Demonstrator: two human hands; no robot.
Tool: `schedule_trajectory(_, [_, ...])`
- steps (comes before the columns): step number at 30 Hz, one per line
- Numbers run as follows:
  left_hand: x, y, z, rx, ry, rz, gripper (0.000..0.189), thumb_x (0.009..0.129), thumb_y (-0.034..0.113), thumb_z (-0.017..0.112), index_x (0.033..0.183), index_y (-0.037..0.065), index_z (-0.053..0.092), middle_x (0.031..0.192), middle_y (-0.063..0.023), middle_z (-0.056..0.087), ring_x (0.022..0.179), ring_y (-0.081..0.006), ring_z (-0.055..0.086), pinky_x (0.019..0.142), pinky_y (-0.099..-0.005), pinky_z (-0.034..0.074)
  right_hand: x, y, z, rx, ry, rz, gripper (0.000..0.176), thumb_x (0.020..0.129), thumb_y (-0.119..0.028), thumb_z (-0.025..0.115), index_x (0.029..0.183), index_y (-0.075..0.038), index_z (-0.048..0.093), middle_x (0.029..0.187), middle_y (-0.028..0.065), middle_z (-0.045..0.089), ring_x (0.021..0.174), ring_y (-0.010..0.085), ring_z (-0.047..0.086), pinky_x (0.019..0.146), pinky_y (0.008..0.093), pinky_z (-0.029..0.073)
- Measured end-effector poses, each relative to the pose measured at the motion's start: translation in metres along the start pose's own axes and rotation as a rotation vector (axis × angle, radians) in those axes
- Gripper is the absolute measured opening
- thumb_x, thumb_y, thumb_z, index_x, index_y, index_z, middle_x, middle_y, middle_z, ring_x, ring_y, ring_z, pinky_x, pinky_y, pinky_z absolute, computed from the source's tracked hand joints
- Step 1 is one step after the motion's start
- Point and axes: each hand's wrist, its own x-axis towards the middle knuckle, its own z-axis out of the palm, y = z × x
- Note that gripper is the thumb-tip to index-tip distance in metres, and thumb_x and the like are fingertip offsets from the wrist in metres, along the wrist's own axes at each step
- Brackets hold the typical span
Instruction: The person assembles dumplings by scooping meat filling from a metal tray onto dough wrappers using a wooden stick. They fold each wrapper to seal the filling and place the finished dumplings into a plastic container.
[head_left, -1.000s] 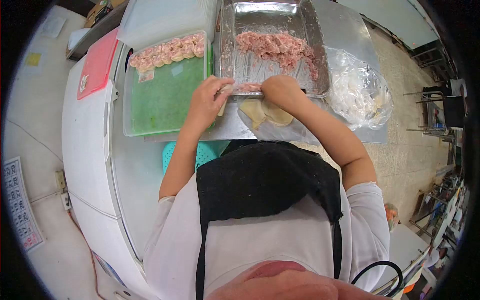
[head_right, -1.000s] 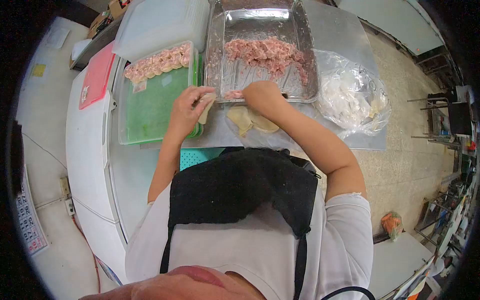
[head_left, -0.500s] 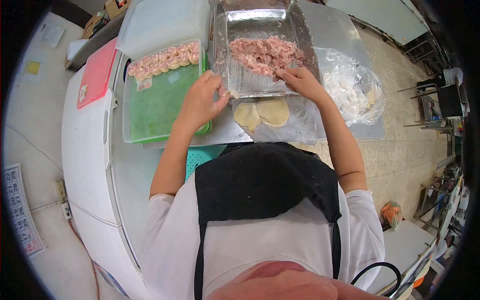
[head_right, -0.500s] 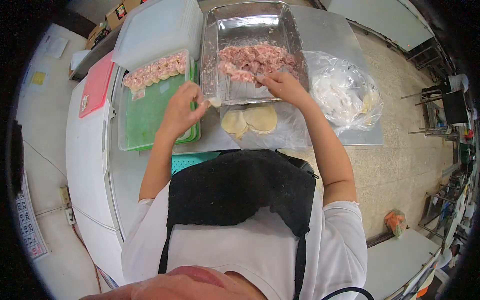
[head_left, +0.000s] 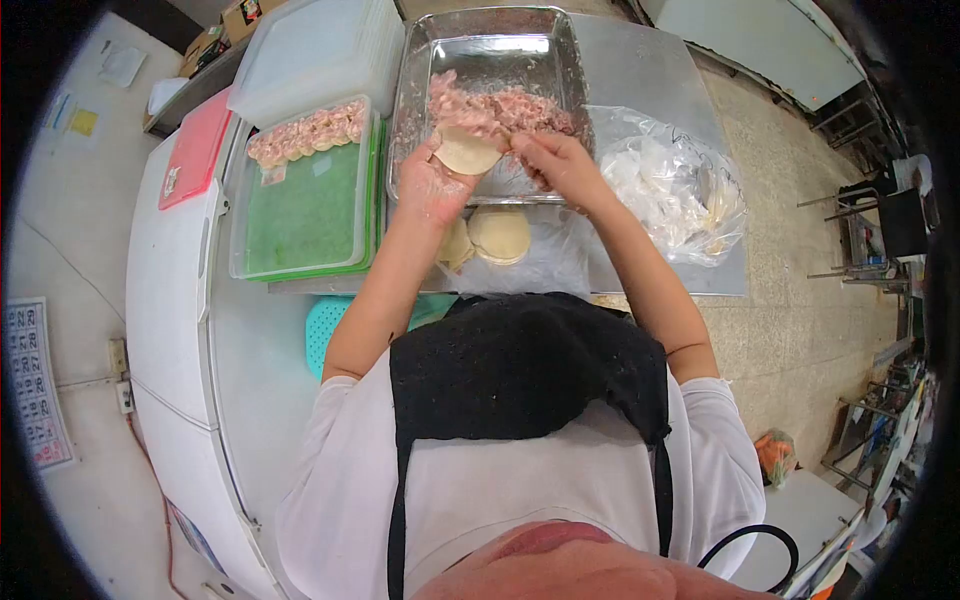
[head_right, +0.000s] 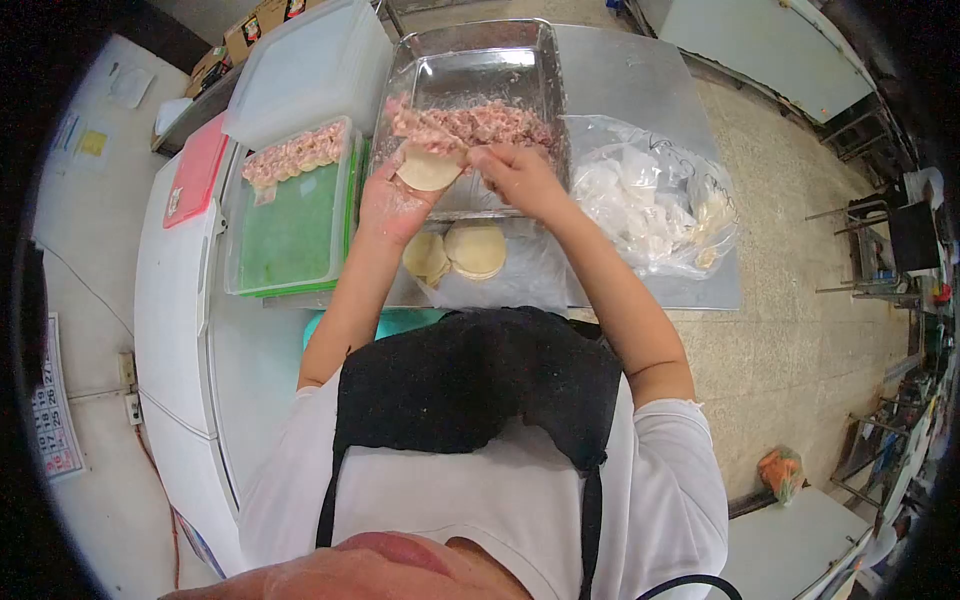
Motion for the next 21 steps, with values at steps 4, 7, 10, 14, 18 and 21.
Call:
schedule_trajectory(4, [0.005,-0.003,0.003,-0.157,-0.144,0.029,0.058,0.099,0.041,0.024,0.137,-0.001,0.032,0.137,-0.0229,0.040,0.129,-0.0399,0.037,0.107,-0.0599,0.026,-0.003,0.032,-0.015,-0.424,0.021,-0.276,0.033,0.093,-0.030,0.055,0.113,-0.005,0.063,0.072,0.0083,0.059,0.065,0.0199,0.056,0.059,0.0315,0.045])
schedule_trajectory(7, [0.010,-0.008,-0.003,-0.096,0.084,0.156,0.068,0.096,0.053,0.025,0.138,0.000,0.031,0.138,-0.0235,0.038,0.129,-0.0408,0.036,0.107,-0.0606,0.024,-0.013,0.019,-0.040,-0.799,-0.081,-0.311,0.030,0.092,-0.027,0.054,0.110,-0.005,0.063,0.081,0.0162,0.062,0.076,0.0310,0.060,0.066,0.0398,0.048])
schedule_trajectory(10, [0.014,-0.017,-0.014,-0.021,0.146,0.253,0.074,0.093,0.059,0.028,0.138,0.001,0.031,0.138,-0.0246,0.037,0.129,-0.0418,0.035,0.106,-0.0623,0.024,-0.021,-0.003,-0.044,-0.990,-0.086,-0.341,0.026,0.092,-0.027,0.051,0.099,-0.005,0.063,0.084,0.0185,0.063,0.080,0.0355,0.061,0.070,0.0442,0.049])
schedule_trajectory(14, [0.002,-0.032,0.007,0.032,0.241,0.239,0.075,0.091,0.063,0.031,0.135,0.003,0.036,0.132,-0.0262,0.041,0.123,-0.0436,0.039,0.100,-0.0632,0.030,-0.004,0.019,-0.052,-1.085,-0.171,-0.398,0.024,0.092,-0.024,0.048,0.094,-0.005,0.062,0.082,0.0172,0.063,0.078,0.0357,0.063,0.068,0.0455,0.050])
schedule_trajectory(18, [-0.001,-0.033,0.012,0.073,0.332,0.314,0.073,0.089,0.062,0.040,0.125,-0.002,0.042,0.130,-0.0245,0.044,0.123,-0.0393,0.042,0.101,-0.0571,0.035,-0.021,-0.026,-0.053,-1.250,-0.179,-0.367,0.021,0.092,-0.022,0.047,0.096,-0.005,0.060,0.084,0.0173,0.063,0.078,0.0363,0.063,0.066,0.0462,0.050])
schedule_trajectory(21, [0.004,-0.032,0.021,0.076,0.284,0.359,0.069,0.089,0.056,0.045,0.120,-0.006,0.043,0.119,-0.0231,0.051,0.115,-0.0378,0.049,0.099,-0.0557,0.038,-0.018,-0.012,-0.043,-1.014,-0.079,-0.512,0.021,0.091,-0.024,0.052,0.093,-0.005,0.061,0.088,0.0158,0.061,0.079,0.0336,0.062,0.066,0.0449,0.051])
